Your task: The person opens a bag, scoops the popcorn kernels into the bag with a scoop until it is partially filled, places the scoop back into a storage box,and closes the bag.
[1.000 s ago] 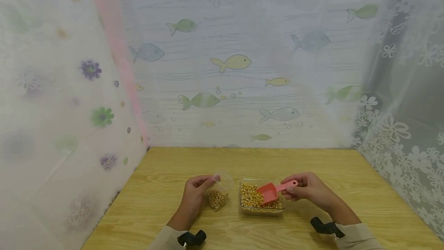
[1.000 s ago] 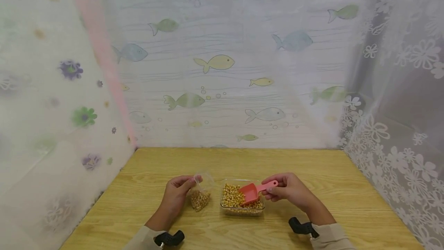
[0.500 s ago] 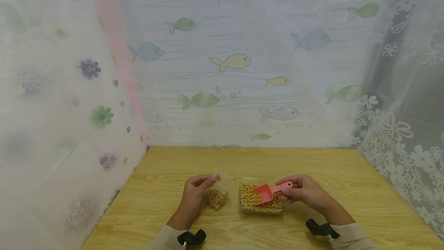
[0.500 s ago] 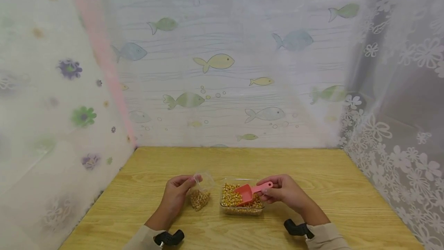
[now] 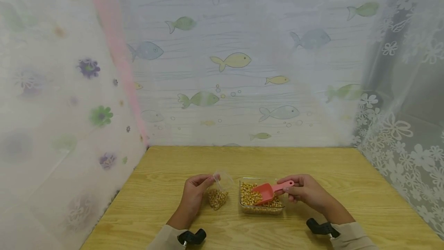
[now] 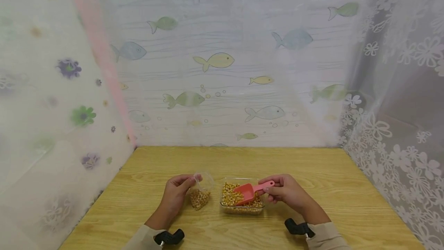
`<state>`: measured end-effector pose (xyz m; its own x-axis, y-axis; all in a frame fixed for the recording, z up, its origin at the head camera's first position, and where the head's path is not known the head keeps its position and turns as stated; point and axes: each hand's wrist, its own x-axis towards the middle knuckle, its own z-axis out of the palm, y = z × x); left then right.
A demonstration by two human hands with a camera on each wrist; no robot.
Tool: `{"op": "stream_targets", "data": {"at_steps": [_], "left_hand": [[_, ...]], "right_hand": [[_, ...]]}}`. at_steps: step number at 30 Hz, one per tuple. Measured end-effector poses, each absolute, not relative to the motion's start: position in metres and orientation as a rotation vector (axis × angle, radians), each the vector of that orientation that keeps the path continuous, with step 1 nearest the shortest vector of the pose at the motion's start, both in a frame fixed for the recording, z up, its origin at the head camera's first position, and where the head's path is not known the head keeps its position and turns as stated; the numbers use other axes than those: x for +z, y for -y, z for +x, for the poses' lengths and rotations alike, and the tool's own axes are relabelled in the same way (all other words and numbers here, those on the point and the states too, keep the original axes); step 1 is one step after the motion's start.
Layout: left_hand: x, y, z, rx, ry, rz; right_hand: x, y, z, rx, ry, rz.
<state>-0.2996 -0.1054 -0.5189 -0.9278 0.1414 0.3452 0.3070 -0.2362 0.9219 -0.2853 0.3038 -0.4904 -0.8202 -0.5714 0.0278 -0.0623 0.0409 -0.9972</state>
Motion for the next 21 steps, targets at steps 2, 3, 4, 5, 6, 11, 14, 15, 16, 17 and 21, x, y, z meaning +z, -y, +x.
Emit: {"op": "stream_targets", "data": {"at_steps": [2,3,4,5,6,11,14,15,16,17,21], "left_hand": [[-0.519,0.105,-0.3,-2.321,1.866,-0.565],[-0.519,0.105,-0.3,-2.318,1.865,-0.572],[-0.519,0.106,-0.3,-2.316,1.865,-0.577],[-0.519,0.106,-0.3,-2.315,1.867,-0.579],[-0.519,0.106,-0.3,-2.31,1.872,-0.583],[-0.519,0.106,-0.3,-2.317,1.878,-0.565],[-0.518,0.106,-0.3,-2.323,1.874,-0.549],[-0.518,0.106,-0.3,-2.326,1.87,-0.544],[-0.518,0.106,-0.3,-2.327,1.87,-0.537],[-0.518,0.106,-0.3,-2.332,1.867,-0.529],[-0.519,0.105,-0.3,-2.343,1.869,-0.493]], "right_hand": [[-0.49,-0.308,-0.286,-1.842,-1.945,-0.646],[-0.49,-0.31,-0.286,-1.846,-1.945,-0.644],[-0.49,-0.312,-0.286,-1.854,-1.942,-0.641],[-0.49,-0.314,-0.286,-1.863,-1.935,-0.641],[-0.49,-0.316,-0.286,-1.872,-1.928,-0.642],[-0.487,-0.322,-0.286,-1.927,-1.869,-0.691],[-0.486,-0.322,-0.287,-1.954,-1.825,-0.72],[-0.486,-0.322,-0.287,-1.966,-1.808,-0.719],[-0.486,-0.322,-0.287,-1.977,-1.79,-0.721],[-0.486,-0.322,-0.287,-1.984,-1.773,-0.722],[-0.488,-0.321,-0.286,-2.016,-1.701,-0.736]]}}
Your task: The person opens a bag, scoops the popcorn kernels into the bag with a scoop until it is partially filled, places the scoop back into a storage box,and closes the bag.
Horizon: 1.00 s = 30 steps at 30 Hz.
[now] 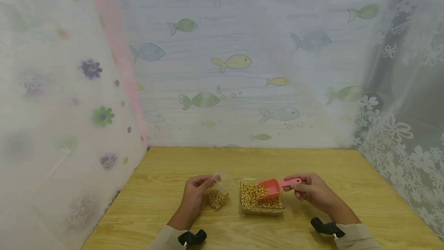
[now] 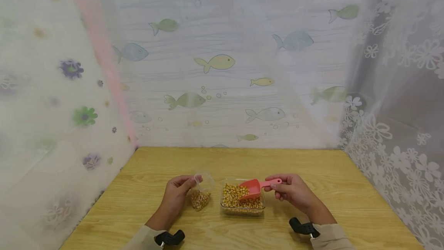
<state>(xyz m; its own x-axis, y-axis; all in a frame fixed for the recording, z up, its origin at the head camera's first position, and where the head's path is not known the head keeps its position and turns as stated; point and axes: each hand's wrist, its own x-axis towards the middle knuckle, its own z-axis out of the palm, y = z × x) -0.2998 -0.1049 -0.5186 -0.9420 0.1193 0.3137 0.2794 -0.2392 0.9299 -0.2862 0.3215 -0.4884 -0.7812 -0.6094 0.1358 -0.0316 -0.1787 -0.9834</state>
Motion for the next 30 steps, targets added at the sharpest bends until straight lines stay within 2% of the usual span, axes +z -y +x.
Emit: {"op": "stream_targets", "data": {"at_steps": [15,30], "left_hand": [[-0.52,0.107,-0.3,-2.328,1.894,-0.54],[-0.518,0.105,-0.298,-2.335,1.879,-0.498]], "right_hand": [[-0.477,-0.307,-0.282,-2.137,-1.557,-0.879],[-0.458,-0.273,-0.284,-2.211,-1.64,-0.871]]}}
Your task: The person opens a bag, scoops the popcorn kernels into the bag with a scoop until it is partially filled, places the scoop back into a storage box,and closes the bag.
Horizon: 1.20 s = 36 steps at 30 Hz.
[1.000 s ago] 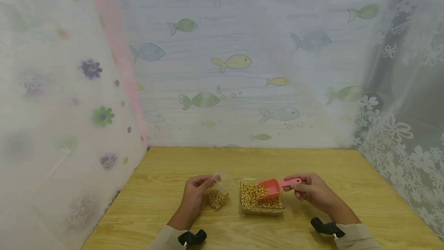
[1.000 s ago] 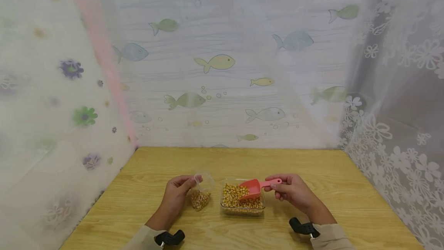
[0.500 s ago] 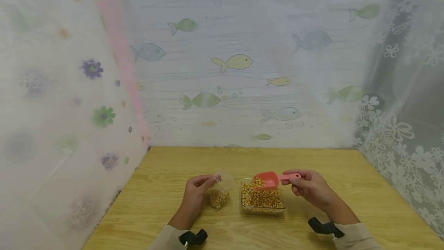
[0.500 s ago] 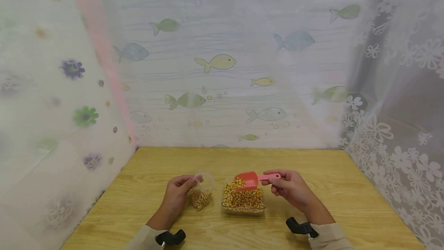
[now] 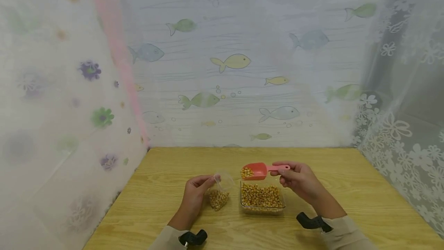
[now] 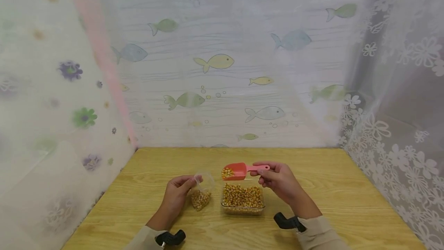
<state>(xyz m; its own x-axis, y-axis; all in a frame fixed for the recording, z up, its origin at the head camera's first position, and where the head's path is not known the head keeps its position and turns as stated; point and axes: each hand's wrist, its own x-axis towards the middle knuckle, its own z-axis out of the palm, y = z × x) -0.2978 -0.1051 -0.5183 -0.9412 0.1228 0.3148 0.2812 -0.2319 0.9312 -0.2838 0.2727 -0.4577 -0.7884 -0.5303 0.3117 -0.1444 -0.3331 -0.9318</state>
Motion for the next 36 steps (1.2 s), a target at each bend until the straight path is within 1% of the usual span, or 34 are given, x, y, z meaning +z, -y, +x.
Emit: {"op": "stream_targets", "data": {"at_steps": [21,30,36], "left_hand": [[-0.52,0.105,-0.3,-2.361,1.845,-0.522],[-0.521,0.109,-0.312,-2.374,1.833,-0.55],[-0.521,0.113,-0.32,-2.384,1.847,-0.545]], "right_hand": [[-0.44,-0.225,-0.281,-2.173,-1.782,-0.739],[-0.433,-0.206,-0.282,-2.103,-2.012,-0.548],[-0.428,-0.193,-0.281,-2.057,-2.118,-0.522]]}}
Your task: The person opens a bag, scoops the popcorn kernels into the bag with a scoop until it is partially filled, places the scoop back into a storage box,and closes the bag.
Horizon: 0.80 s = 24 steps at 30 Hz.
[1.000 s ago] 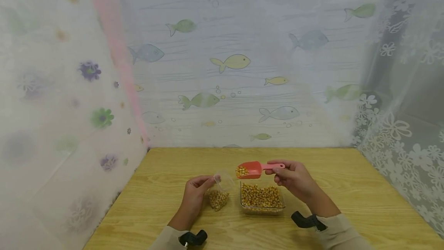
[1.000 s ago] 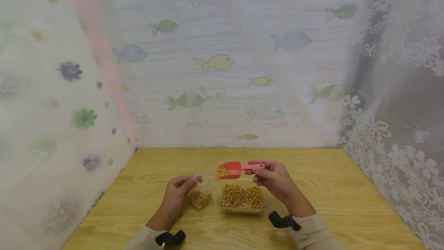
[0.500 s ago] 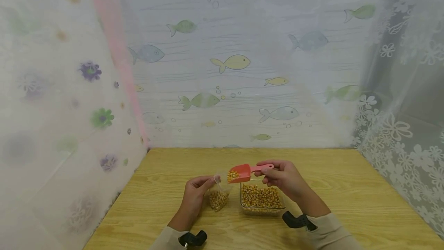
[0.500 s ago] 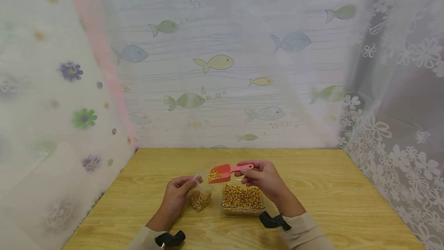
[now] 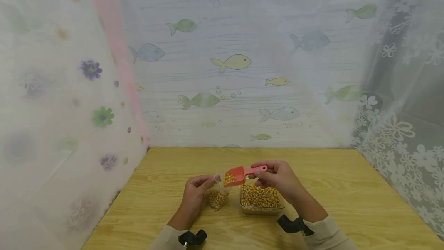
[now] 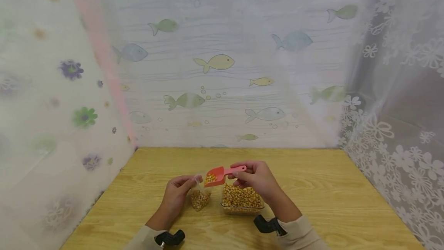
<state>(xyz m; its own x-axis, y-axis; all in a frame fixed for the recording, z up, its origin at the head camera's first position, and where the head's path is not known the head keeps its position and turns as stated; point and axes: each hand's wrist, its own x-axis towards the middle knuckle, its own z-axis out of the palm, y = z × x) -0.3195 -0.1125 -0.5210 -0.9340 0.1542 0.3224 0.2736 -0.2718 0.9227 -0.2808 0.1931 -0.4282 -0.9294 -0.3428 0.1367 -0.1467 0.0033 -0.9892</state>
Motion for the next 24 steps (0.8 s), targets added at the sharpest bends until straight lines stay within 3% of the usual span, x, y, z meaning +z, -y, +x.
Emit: {"op": "stream_targets", "data": {"at_steps": [24], "left_hand": [[-0.523,0.113,-0.321,-2.358,1.822,-0.595]], "right_hand": [[-0.414,-0.179,-0.262,-1.97,-2.269,-0.613]]}}
